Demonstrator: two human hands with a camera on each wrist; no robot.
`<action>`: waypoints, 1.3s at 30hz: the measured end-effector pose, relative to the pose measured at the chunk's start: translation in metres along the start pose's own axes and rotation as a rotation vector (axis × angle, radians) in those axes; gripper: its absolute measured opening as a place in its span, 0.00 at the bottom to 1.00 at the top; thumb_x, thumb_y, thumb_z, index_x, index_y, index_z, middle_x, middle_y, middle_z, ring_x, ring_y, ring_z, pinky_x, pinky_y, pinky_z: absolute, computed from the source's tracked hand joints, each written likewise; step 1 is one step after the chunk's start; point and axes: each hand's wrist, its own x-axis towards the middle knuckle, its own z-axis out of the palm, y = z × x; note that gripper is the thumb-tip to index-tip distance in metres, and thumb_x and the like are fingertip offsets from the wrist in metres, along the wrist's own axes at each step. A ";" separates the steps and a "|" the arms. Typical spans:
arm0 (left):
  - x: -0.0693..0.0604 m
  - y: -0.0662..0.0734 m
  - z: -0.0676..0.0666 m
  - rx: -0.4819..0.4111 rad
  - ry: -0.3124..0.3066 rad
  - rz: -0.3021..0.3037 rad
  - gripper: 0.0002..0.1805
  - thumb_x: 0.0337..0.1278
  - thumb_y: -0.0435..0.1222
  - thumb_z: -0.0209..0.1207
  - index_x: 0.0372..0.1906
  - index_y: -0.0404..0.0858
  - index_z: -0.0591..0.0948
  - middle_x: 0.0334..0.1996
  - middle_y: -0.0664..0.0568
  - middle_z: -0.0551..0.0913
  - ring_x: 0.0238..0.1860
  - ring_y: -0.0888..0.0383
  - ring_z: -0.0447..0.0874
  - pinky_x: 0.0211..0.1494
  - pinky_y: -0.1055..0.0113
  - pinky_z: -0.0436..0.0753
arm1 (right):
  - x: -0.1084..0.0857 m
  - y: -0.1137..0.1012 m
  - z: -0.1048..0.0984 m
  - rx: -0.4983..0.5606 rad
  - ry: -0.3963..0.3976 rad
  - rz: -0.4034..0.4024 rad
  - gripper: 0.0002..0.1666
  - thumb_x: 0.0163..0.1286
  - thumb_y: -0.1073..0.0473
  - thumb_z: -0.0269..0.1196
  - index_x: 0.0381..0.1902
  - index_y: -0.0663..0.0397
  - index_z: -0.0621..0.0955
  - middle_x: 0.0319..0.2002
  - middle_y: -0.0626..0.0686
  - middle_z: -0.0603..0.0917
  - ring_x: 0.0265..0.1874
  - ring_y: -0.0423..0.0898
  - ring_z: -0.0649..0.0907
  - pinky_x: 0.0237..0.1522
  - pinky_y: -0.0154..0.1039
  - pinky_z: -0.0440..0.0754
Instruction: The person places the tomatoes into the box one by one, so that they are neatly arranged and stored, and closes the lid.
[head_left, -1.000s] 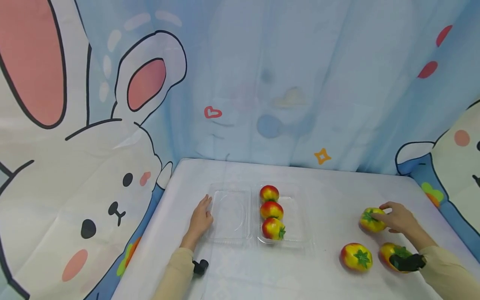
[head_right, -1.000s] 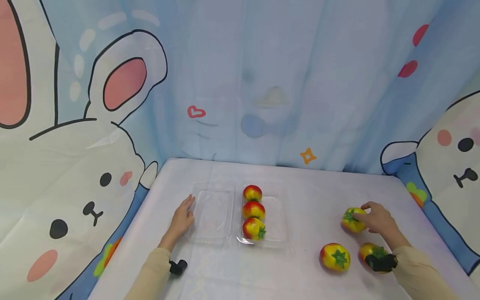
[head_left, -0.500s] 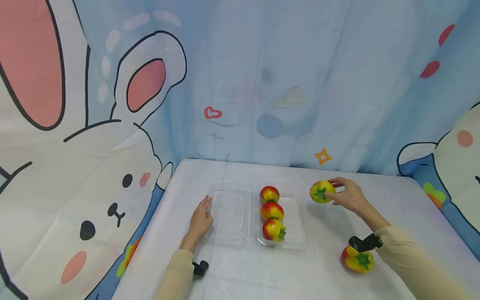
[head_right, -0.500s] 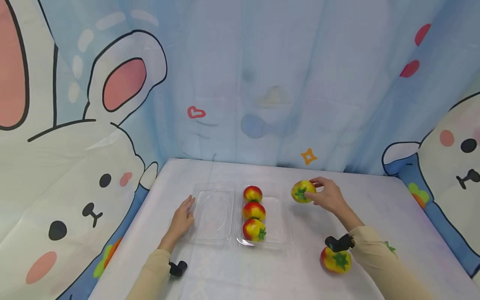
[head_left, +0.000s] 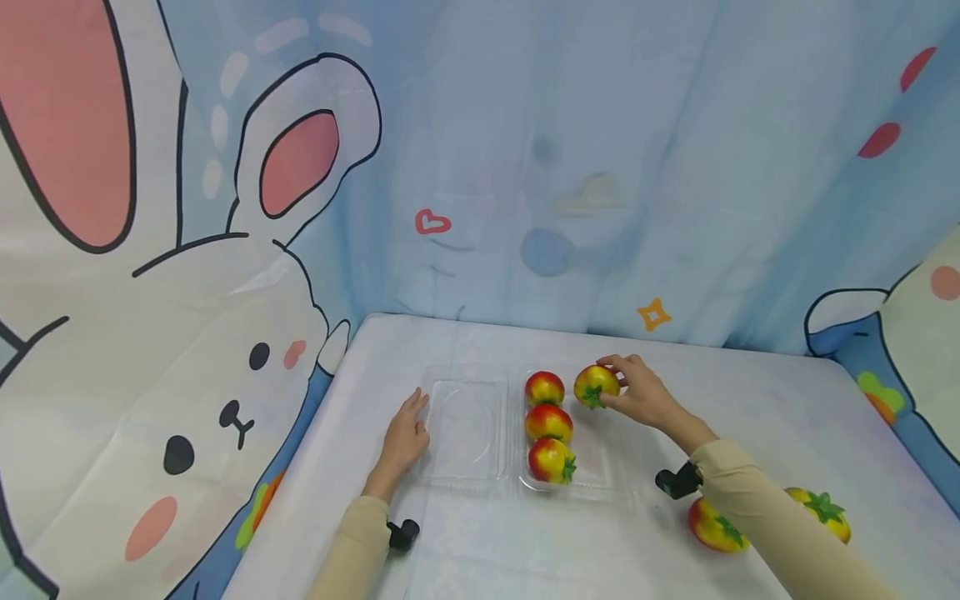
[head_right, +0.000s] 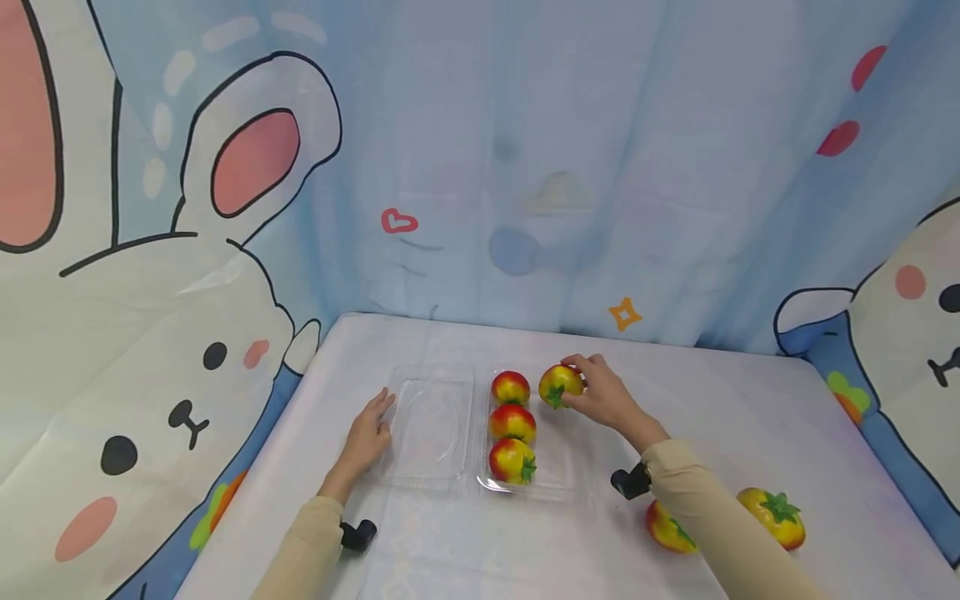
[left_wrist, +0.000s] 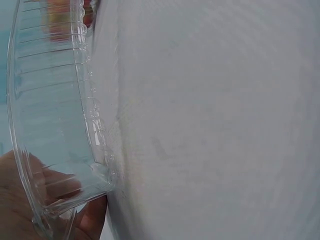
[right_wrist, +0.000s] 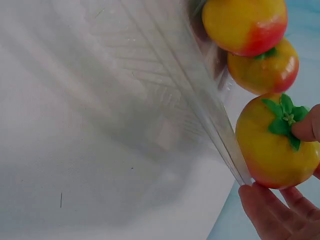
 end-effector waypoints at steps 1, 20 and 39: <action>0.000 0.000 0.000 0.000 0.000 0.000 0.28 0.52 0.18 0.48 0.62 0.22 0.73 0.68 0.31 0.68 0.68 0.34 0.66 0.68 0.43 0.68 | 0.001 -0.001 0.001 -0.023 -0.003 -0.005 0.31 0.58 0.63 0.70 0.59 0.65 0.74 0.45 0.66 0.74 0.44 0.62 0.79 0.46 0.59 0.83; 0.001 0.007 -0.001 -0.001 0.001 0.003 0.28 0.51 0.18 0.48 0.62 0.23 0.74 0.68 0.32 0.68 0.67 0.34 0.66 0.68 0.43 0.69 | 0.003 -0.002 0.017 -0.174 -0.025 0.033 0.31 0.57 0.59 0.72 0.58 0.63 0.78 0.54 0.72 0.72 0.52 0.68 0.72 0.46 0.67 0.79; 0.000 0.003 -0.001 -0.015 0.003 -0.004 0.28 0.51 0.18 0.48 0.61 0.22 0.73 0.67 0.31 0.68 0.67 0.33 0.66 0.68 0.43 0.68 | -0.002 0.004 0.013 -0.107 -0.030 0.044 0.38 0.61 0.58 0.69 0.65 0.67 0.70 0.61 0.75 0.67 0.57 0.71 0.70 0.56 0.70 0.72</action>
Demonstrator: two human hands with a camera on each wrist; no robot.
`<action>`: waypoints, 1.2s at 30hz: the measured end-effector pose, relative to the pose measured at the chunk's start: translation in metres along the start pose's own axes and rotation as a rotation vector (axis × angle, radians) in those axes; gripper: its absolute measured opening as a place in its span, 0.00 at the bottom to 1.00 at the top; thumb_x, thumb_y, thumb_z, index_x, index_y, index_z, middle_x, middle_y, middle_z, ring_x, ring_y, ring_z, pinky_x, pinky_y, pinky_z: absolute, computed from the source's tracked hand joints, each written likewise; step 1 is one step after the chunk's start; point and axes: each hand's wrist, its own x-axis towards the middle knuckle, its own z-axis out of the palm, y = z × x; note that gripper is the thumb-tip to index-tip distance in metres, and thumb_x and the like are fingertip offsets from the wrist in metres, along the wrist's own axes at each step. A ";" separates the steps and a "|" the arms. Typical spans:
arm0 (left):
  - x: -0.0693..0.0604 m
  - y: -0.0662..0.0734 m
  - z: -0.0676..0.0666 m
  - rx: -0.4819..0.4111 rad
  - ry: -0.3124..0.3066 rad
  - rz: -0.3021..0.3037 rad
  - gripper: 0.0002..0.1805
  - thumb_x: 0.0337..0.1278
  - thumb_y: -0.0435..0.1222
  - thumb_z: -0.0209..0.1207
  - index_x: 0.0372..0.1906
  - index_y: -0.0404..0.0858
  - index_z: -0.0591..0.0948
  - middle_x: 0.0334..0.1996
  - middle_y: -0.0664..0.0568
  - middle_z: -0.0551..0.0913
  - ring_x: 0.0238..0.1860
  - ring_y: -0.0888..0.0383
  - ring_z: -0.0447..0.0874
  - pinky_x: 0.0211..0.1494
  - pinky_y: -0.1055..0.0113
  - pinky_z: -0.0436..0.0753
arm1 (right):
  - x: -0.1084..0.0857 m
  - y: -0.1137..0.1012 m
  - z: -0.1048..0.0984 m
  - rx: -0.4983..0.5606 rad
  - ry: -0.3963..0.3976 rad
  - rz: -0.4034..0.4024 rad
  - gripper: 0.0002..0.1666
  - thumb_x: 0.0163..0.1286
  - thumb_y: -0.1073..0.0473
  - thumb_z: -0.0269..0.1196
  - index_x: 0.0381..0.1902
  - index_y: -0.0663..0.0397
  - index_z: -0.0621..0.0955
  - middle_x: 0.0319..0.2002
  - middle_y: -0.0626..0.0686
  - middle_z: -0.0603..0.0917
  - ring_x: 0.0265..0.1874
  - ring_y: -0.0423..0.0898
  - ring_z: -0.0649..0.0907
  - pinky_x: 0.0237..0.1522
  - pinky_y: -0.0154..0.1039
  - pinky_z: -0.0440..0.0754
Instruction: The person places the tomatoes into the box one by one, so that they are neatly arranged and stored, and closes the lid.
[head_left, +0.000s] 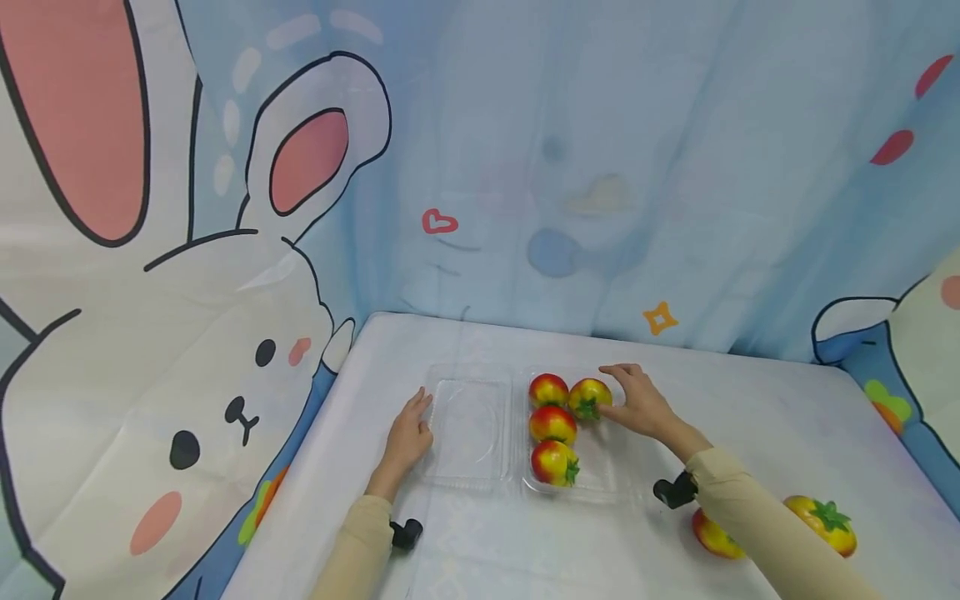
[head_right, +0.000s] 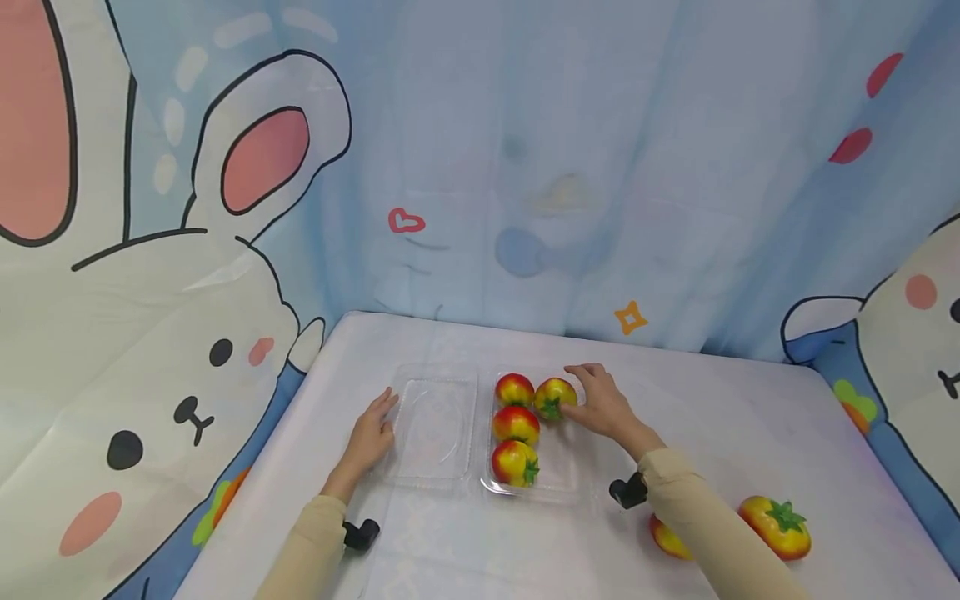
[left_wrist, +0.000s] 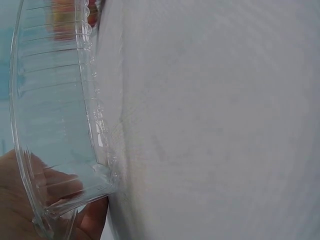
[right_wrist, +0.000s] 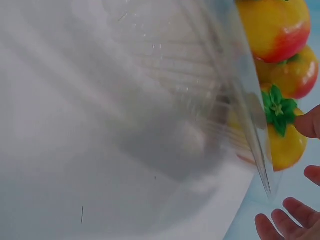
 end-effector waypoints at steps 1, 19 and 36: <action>0.000 0.000 0.000 -0.005 -0.007 0.001 0.28 0.50 0.18 0.48 0.62 0.22 0.73 0.68 0.31 0.67 0.68 0.33 0.65 0.68 0.43 0.68 | -0.003 0.002 -0.003 0.008 0.010 0.003 0.37 0.61 0.58 0.69 0.65 0.68 0.70 0.60 0.75 0.67 0.57 0.71 0.70 0.57 0.70 0.71; 0.000 0.003 -0.001 0.015 0.003 -0.017 0.28 0.52 0.18 0.48 0.62 0.22 0.73 0.68 0.32 0.67 0.68 0.34 0.66 0.69 0.43 0.67 | -0.097 0.085 -0.097 0.003 -0.227 0.090 0.23 0.65 0.60 0.65 0.53 0.70 0.78 0.51 0.75 0.78 0.48 0.72 0.76 0.44 0.68 0.80; 0.002 -0.002 0.000 0.009 -0.008 -0.007 0.28 0.52 0.19 0.47 0.62 0.23 0.73 0.68 0.32 0.67 0.68 0.34 0.65 0.69 0.42 0.67 | -0.158 0.140 -0.112 0.179 -0.417 0.338 0.29 0.71 0.56 0.60 0.57 0.78 0.71 0.49 0.75 0.78 0.45 0.63 0.81 0.44 0.56 0.85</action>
